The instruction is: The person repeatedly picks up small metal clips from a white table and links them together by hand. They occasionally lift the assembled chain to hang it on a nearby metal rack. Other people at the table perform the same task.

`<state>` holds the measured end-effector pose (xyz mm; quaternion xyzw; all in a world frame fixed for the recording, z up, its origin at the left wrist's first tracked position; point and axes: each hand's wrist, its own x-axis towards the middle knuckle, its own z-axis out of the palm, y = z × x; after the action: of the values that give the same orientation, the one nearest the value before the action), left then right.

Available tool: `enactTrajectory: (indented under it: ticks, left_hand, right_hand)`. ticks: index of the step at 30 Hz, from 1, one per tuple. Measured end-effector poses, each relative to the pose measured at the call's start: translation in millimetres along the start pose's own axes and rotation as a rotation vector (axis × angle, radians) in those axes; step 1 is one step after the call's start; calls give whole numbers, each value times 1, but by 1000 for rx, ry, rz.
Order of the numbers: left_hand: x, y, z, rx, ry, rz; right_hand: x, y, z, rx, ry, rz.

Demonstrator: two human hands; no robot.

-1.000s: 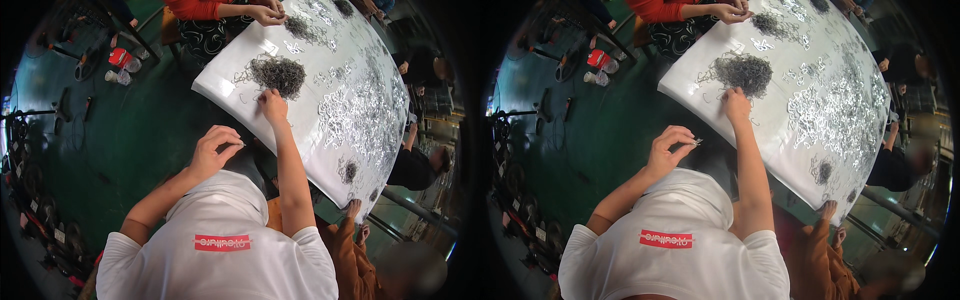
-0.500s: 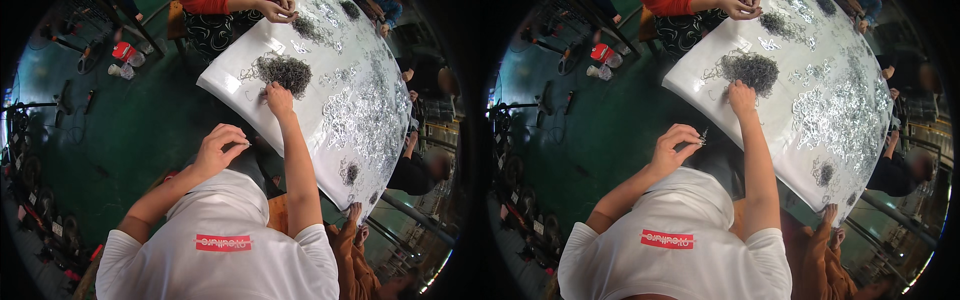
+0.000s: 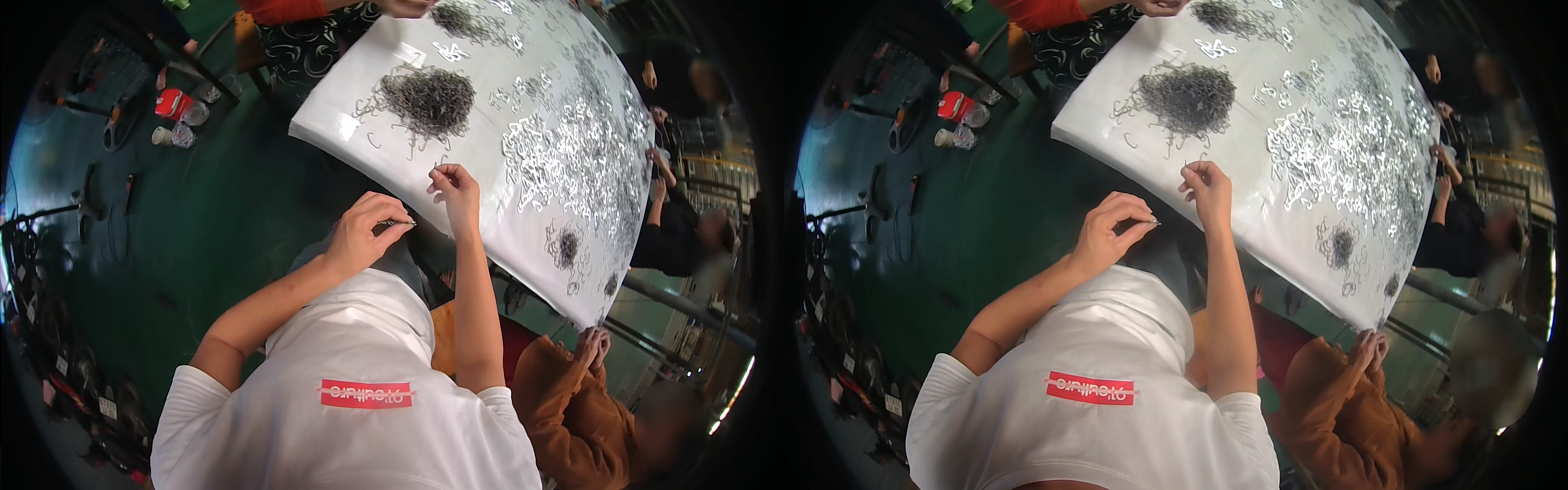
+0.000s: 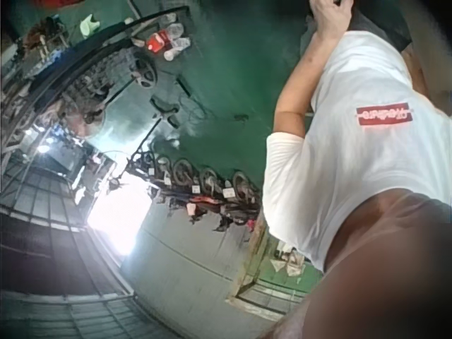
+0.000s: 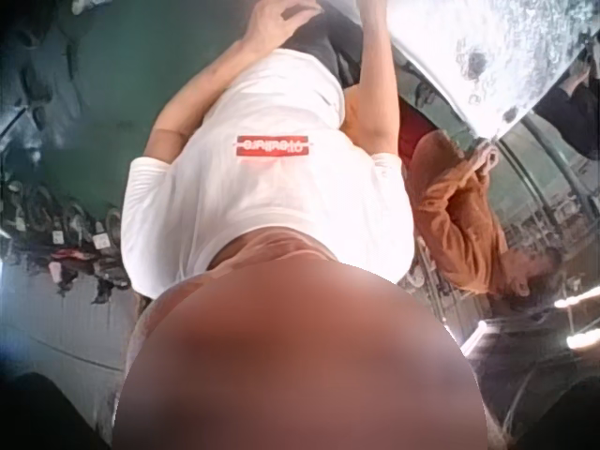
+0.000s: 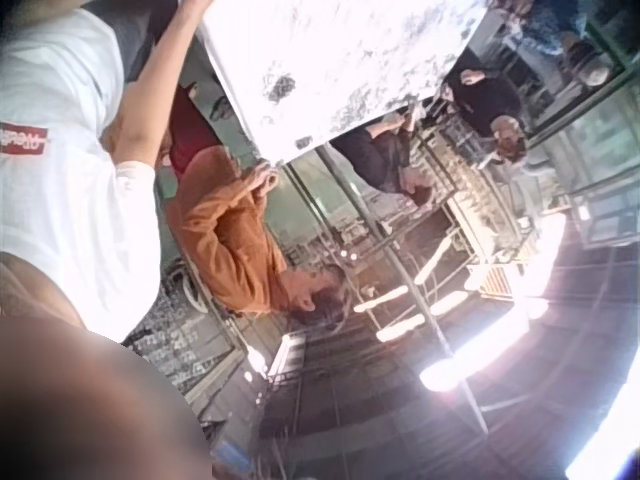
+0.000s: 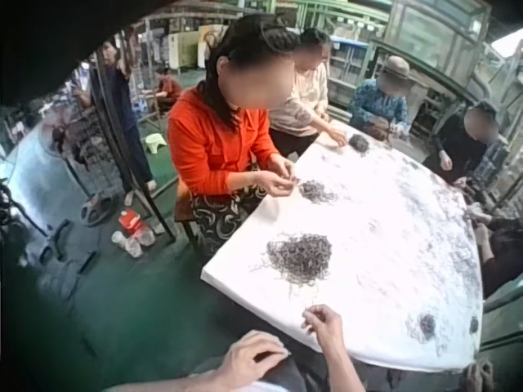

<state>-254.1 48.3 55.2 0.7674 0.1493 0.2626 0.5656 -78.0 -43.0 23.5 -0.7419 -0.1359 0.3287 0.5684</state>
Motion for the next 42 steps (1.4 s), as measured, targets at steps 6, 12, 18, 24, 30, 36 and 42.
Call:
enactTrajectory:
  ticks: [6,12,18,24,30,36,42]
  left_hand:
    - [3,8,21,-30,-121,26]
    - [10,16,49,-42,-232,85]
    - [22,24,85,-74,-349,88]
    - [38,28,124,-68,-489,194]
    - [89,-28,173,96,-473,268]
    - [157,-88,231,541,-331,170]
    - [175,-108,244,593,-454,534]
  right_hand:
    - [-90,-25,-21,254,43,93]
    - [-141,-17,-32,547,137,58]
    - [-144,0,-55,579,336,-41]
    - [-147,12,-81,546,504,-169]
    - [-159,21,-107,315,547,-346]
    - [-167,28,-117,221,565,-281]
    - [-162,36,-119,243,555,-285]
